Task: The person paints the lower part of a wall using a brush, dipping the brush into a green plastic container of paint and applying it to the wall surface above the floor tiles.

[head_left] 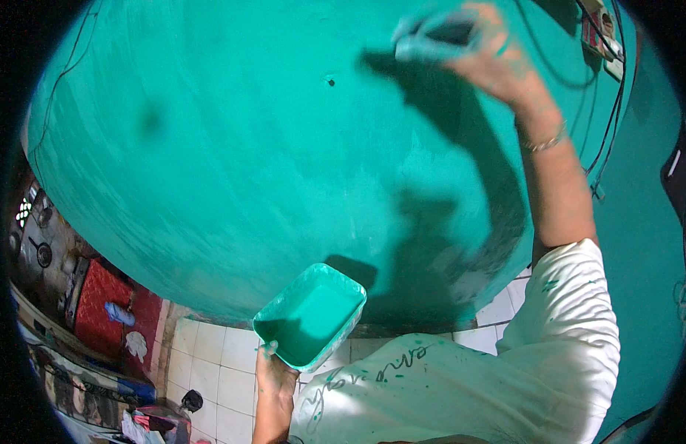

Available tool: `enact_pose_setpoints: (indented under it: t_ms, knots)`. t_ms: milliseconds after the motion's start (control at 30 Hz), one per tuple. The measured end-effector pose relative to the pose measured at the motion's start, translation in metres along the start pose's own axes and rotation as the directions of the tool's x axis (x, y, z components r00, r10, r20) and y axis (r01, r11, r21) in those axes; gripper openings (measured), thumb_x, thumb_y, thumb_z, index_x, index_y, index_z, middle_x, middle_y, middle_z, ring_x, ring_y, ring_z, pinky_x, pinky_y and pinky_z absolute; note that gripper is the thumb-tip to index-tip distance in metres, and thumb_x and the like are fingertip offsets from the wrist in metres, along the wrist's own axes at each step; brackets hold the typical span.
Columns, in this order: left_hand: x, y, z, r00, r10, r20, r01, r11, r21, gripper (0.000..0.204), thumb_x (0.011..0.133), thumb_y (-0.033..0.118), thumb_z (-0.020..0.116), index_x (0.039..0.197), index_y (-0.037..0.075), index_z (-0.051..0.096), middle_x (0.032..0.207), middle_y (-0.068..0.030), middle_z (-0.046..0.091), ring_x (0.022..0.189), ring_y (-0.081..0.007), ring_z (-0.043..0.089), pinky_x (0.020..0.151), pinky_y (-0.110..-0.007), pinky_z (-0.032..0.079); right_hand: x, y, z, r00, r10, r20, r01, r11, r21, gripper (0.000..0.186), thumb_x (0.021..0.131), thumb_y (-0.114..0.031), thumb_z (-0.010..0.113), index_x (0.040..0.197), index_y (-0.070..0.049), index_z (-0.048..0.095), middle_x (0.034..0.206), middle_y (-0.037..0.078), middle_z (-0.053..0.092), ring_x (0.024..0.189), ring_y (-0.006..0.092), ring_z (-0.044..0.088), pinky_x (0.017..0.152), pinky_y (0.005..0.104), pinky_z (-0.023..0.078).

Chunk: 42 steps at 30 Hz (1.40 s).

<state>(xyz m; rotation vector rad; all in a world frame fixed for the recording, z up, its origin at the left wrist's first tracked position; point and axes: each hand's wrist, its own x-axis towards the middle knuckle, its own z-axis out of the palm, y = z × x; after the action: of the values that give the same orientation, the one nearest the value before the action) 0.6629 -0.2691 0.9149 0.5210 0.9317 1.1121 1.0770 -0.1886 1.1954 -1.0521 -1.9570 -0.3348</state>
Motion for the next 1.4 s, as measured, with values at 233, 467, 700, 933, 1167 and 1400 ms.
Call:
enact_pose_setpoints:
  t_ms: [233,467,700,933,1167,1400]
  knots:
    - [0.018,-0.002,-0.01,0.997,-0.057,0.044,0.059,0.998,-0.031,0.058,0.075,0.029,0.063,0.125,0.005,0.045,0.127,-0.0109,0.05,0.112,-0.03,0.052,0.09,-0.046,0.047,-0.011,0.012,0.011,0.863,-0.482,-0.147,0.263,0.679,-0.685,0.03,0.075,-0.014,0.065,0.105,-0.008,0.064,0.103,0.011,0.065,0.092,0.026,0.062,0.081,0.0362,0.049]
    - [0.025,-0.002,-0.02,0.997,-0.069,0.036,0.069,0.998,0.006,0.058,0.074,0.03,0.063,0.123,0.005,0.046,0.124,-0.0108,0.052,0.11,-0.029,0.054,0.088,-0.046,0.048,-0.225,0.012,0.179,0.93,-0.267,0.254,0.319,0.929,-0.19,0.021,0.071,-0.014,0.061,0.091,-0.008,0.06,0.093,0.012,0.06,0.08,0.0343,0.06,0.064,0.0455,0.048]
    - [0.023,0.009,-0.017,0.994,-0.071,0.085,0.064,0.995,0.078,0.062,0.072,0.035,0.064,0.125,0.008,0.046,0.124,-0.0097,0.051,0.111,-0.0292,0.051,0.089,-0.047,0.045,-0.195,0.015,0.156,0.678,0.352,0.645,-0.249,0.936,-0.249,0.033,0.071,-0.016,0.067,0.101,-0.006,0.063,0.092,0.019,0.062,0.09,0.0358,0.06,0.079,0.0413,0.049]
    - [0.02,0.023,-0.039,0.993,-0.095,0.077,0.093,0.995,0.027,0.058,0.074,0.026,0.06,0.126,0.005,0.043,0.128,-0.0117,0.049,0.113,-0.0306,0.052,0.09,-0.048,0.047,-0.045,-0.059,0.012,0.927,-0.368,-0.068,0.276,0.796,-0.539,0.024,0.07,-0.01,0.064,0.094,-0.011,0.064,0.089,0.011,0.063,0.082,0.0301,0.06,0.067,0.0394,0.049]
    - [0.026,0.029,-0.05,0.991,-0.099,0.088,0.095,0.994,0.05,0.057,0.073,0.032,0.057,0.124,0.01,0.045,0.126,-0.0109,0.049,0.111,-0.0317,0.051,0.087,-0.05,0.045,-0.085,-0.036,0.062,0.912,-0.401,-0.081,0.241,0.686,-0.686,0.033,0.062,-0.014,0.062,0.095,-0.013,0.062,0.087,0.013,0.058,0.078,0.0302,0.06,0.061,0.0397,0.048]
    - [0.028,0.003,-0.043,0.987,-0.012,0.162,0.012,1.0,-0.003,0.065,0.071,0.035,0.061,0.128,0.009,0.042,0.128,-0.0122,0.048,0.113,-0.0349,0.05,0.089,-0.057,0.042,-0.135,-0.071,0.057,0.89,-0.07,0.451,0.02,0.993,0.116,0.037,0.061,-0.013,0.073,0.096,-0.01,0.063,0.093,0.012,0.061,0.078,0.0297,0.059,0.062,0.0396,0.048]
